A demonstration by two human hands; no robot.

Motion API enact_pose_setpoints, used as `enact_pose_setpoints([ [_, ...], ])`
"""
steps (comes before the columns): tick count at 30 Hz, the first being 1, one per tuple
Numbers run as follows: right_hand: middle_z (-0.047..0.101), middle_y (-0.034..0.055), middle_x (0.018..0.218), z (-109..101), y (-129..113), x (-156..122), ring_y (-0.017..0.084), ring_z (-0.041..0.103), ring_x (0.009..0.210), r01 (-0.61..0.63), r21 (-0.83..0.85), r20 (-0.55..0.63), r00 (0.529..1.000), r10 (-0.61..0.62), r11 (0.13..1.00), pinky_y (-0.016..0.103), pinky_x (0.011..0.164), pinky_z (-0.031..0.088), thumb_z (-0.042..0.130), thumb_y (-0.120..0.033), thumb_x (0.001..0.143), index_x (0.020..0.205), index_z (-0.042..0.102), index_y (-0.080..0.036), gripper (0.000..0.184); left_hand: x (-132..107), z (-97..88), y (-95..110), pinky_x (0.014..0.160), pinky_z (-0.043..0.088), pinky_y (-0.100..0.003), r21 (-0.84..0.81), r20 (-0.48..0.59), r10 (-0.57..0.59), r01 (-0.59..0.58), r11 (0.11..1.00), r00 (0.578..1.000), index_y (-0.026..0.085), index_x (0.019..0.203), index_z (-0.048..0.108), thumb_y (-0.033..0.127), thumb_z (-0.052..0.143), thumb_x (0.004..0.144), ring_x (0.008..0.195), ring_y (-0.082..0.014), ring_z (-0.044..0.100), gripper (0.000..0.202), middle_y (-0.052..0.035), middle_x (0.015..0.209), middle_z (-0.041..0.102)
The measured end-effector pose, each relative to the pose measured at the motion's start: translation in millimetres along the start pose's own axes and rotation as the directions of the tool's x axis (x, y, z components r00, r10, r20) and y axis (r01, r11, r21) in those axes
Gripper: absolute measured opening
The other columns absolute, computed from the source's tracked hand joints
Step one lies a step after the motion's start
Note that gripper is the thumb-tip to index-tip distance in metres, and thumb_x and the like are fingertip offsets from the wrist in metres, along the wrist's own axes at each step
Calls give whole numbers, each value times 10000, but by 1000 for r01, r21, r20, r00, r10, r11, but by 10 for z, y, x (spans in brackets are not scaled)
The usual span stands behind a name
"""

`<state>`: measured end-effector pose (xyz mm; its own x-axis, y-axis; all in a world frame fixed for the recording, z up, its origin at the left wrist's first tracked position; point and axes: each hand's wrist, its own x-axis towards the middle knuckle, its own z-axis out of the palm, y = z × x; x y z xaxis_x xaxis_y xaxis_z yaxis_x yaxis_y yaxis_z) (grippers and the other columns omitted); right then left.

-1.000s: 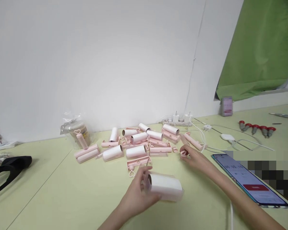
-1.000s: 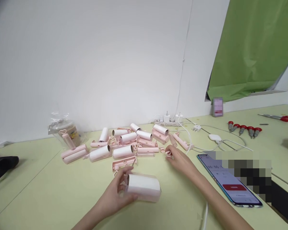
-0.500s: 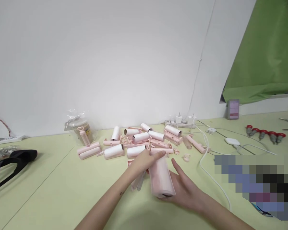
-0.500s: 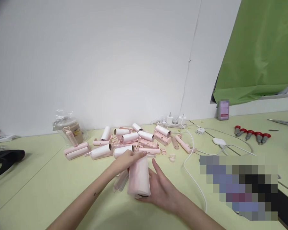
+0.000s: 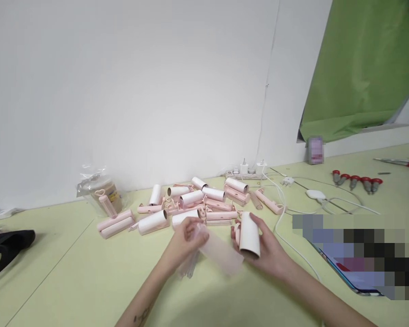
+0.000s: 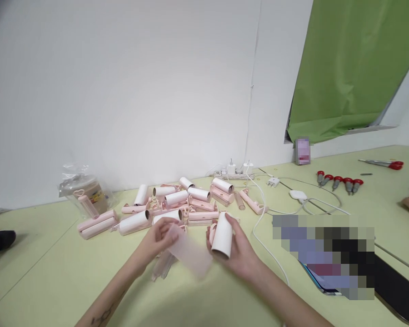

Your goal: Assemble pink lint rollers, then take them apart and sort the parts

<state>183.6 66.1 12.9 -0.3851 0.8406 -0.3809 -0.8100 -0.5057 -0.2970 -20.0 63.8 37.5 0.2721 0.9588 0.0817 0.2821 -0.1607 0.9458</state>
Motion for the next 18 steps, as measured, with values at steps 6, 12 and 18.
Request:
enact_pose_setpoints([
  [6, 581, 23, 754, 101, -166, -121, 135, 572, 673, 58, -18, 94, 994, -56, 998, 251, 592, 473, 543, -424, 748, 863, 530, -200, 253, -256, 208, -355, 882, 351, -383, 370, 25, 48, -54, 927, 999, 223, 993, 461, 282, 595, 672, 1062, -238, 426, 352, -59, 1097, 508],
  [12, 561, 11, 687, 85, 221, -195, 116, 554, 594, -226, -200, 147, 955, 257, 953, 201, 491, 411, 481, -558, 745, 848, 551, -181, 396, -192, 234, -192, 995, 219, -425, 498, 0, 222, -193, 846, 975, 229, 1170, 411, 364, 457, 788, 1221, -239, 224, 407, -61, 1303, 361],
  [18, 540, 29, 584, 55, 596, -324, 95, 509, 472, -244, -547, 72, 939, 336, 800, 240, 549, 422, 332, -662, 748, 662, 589, -111, 614, -317, 374, 60, 902, 356, -388, 134, 91, 4, -17, 991, 996, 277, 1039, 540, 476, 464, 763, 1230, -269, 234, 348, -32, 1315, 335],
])
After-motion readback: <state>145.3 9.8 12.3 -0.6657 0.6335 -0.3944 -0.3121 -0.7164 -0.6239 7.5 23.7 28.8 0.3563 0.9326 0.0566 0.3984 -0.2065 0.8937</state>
